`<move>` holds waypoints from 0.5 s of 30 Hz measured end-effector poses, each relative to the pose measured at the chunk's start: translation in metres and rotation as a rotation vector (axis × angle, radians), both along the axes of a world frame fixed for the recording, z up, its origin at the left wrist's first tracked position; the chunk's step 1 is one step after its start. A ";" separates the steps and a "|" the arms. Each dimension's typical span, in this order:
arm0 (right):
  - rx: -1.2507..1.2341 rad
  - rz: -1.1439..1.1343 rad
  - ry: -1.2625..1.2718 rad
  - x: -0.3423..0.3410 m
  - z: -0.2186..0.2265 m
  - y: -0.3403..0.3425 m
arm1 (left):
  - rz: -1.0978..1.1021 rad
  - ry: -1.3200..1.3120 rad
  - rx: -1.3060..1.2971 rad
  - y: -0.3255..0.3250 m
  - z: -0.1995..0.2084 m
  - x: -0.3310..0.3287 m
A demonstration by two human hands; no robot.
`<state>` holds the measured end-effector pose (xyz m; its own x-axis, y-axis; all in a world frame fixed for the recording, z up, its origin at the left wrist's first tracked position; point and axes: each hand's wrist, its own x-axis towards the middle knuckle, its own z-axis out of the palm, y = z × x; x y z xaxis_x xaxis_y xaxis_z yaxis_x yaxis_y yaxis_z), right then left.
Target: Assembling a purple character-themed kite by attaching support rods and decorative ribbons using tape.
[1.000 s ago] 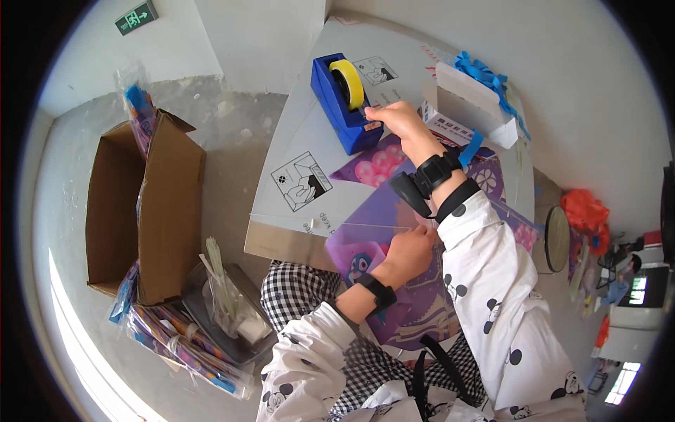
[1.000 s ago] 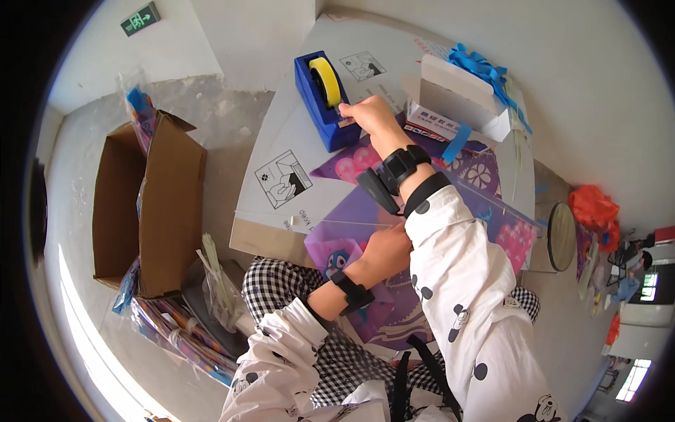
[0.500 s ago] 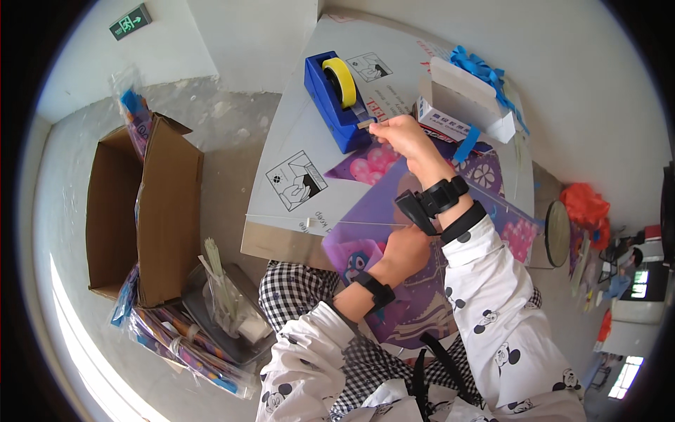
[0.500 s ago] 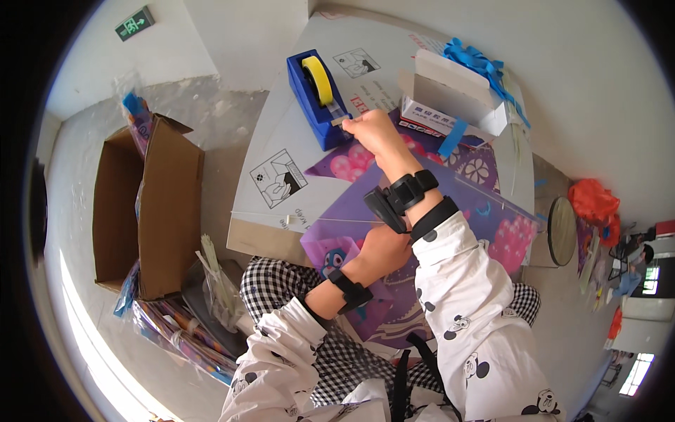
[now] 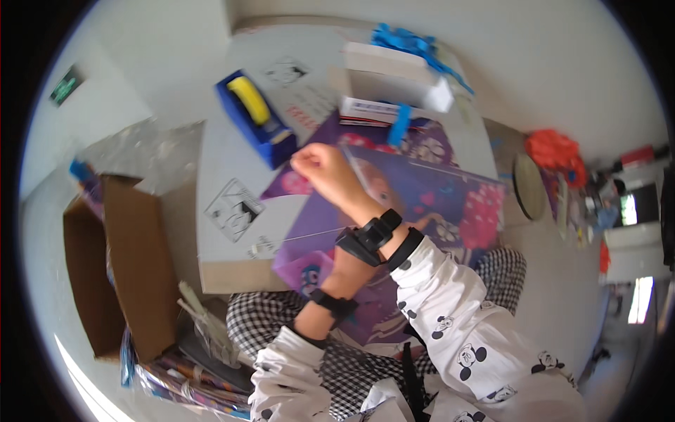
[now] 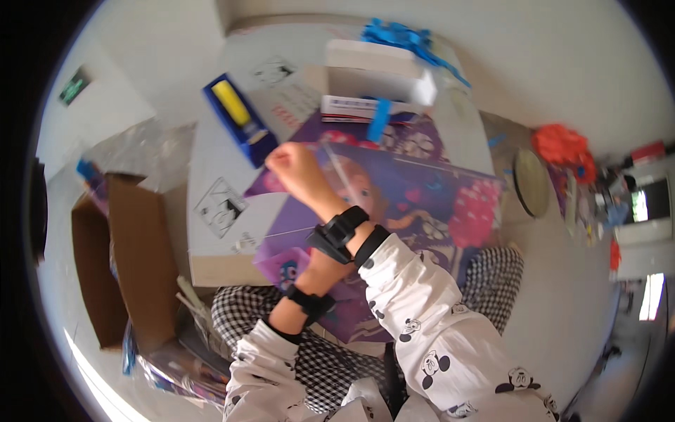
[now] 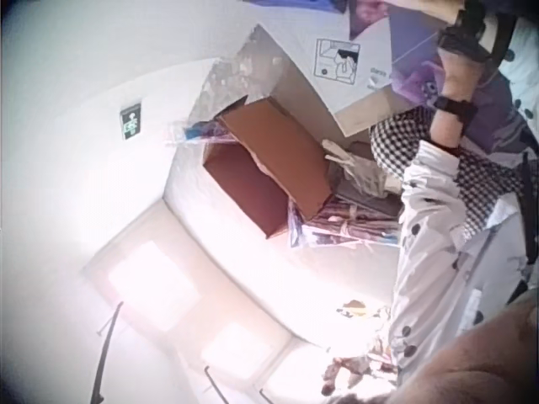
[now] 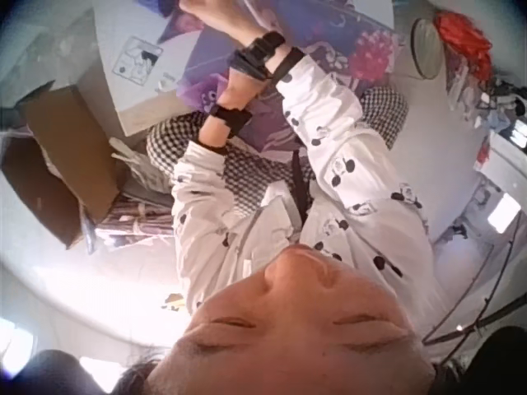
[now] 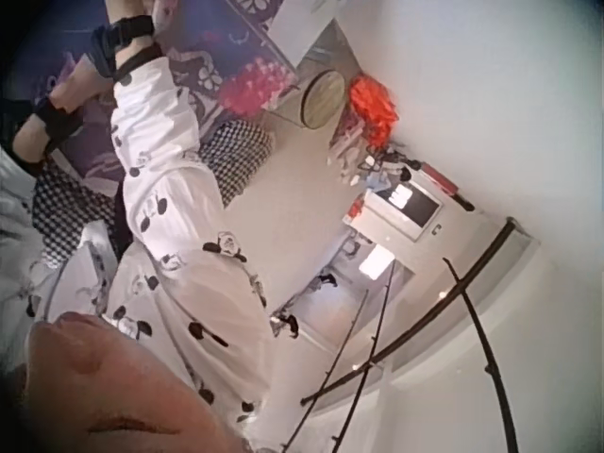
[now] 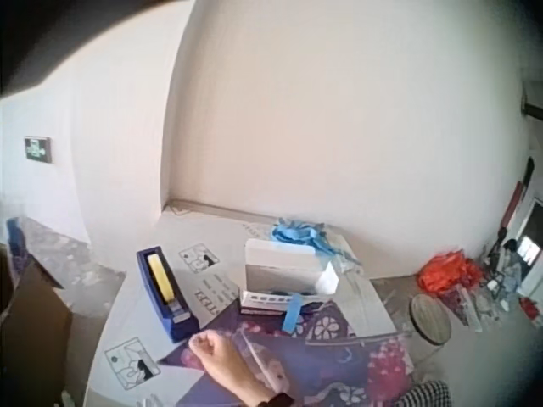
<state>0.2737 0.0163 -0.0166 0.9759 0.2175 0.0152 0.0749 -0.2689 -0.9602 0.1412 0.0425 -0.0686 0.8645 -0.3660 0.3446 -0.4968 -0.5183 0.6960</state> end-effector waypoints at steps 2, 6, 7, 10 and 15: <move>-0.003 0.073 -0.108 -0.014 0.021 -0.018 | 0.014 0.157 -0.227 0.000 -0.006 0.000; 0.189 -0.176 0.016 -0.034 0.019 -0.126 | -0.051 0.207 -0.027 -0.017 0.028 0.015; 0.163 -0.311 0.056 -0.046 0.025 -0.148 | -0.032 0.264 0.002 -0.016 0.029 0.015; 0.084 -0.610 0.182 -0.062 -0.003 -0.235 | -0.036 0.275 0.006 -0.017 0.030 0.015; 0.092 -0.948 0.310 -0.059 -0.028 -0.296 | -0.013 0.269 0.037 -0.016 0.030 0.013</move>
<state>0.2151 -0.2800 -0.0447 0.7090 -0.6418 -0.2921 -0.3894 -0.0109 -0.9210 0.1546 0.0264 -0.0383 0.9182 -0.3861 0.0892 -0.3035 -0.5403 0.7848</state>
